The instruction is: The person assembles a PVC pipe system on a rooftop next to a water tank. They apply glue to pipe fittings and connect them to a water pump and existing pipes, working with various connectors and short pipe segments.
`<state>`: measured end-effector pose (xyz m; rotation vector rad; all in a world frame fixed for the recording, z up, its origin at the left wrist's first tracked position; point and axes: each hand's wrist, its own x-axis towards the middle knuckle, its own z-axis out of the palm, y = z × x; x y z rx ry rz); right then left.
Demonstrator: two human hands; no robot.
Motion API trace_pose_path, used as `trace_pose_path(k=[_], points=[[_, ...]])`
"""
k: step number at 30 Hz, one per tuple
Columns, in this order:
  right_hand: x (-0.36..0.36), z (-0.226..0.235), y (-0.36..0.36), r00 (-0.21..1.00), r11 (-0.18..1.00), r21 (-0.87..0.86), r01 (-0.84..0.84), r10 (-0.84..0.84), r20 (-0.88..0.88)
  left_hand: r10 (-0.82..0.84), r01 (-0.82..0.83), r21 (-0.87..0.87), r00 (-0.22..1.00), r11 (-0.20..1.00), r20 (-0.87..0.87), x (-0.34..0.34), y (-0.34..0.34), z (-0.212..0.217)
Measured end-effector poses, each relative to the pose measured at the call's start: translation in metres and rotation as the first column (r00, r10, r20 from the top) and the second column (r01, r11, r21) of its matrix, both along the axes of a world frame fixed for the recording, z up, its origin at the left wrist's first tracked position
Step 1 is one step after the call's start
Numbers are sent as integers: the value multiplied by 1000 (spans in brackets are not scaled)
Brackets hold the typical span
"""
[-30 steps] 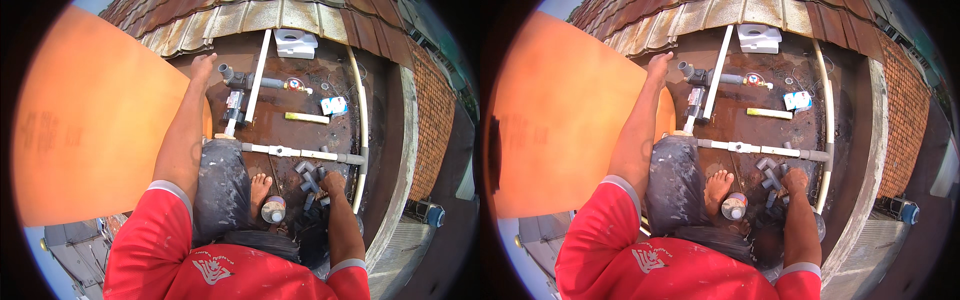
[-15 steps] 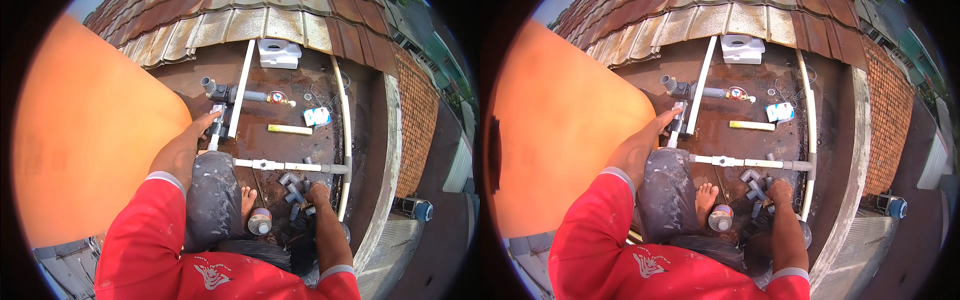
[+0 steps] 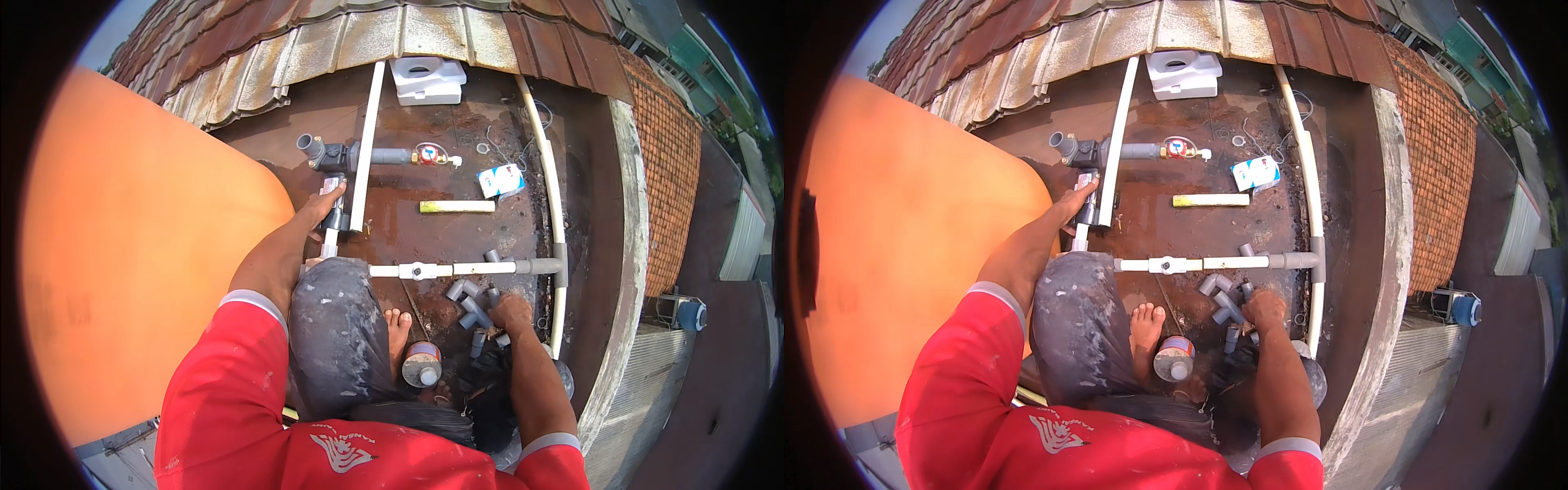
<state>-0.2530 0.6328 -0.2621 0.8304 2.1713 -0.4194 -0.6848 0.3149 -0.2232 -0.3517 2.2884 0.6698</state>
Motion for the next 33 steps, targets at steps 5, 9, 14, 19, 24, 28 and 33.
trace_pose_path(k=[5,9,14,19,24,28,33], points=[[-2,8,3,999,999,-31,-11,12,46,48,-47,27,998,999,-40,7,4,-13],[-6,-3,-1,998,999,-40,-30,32,57,100,-98,95,995,991,-17,-6,0,-39],[3,-2,5,996,1000,-7,11,-11,84,255,-277,202,958,939,130,12,71,-18],[12,-7,5,998,999,-44,32,-29,58,133,-131,294,991,947,14,-13,55,-27],[11,-23,12,996,999,-48,-16,20,91,234,-224,241,972,944,-11,-11,65,-35],[0,-21,4,994,999,-38,-19,23,107,268,-238,373,963,897,-29,-28,45,-57],[4,-19,4,997,999,-42,-30,33,69,113,-70,534,992,843,-49,-38,31,-67]])
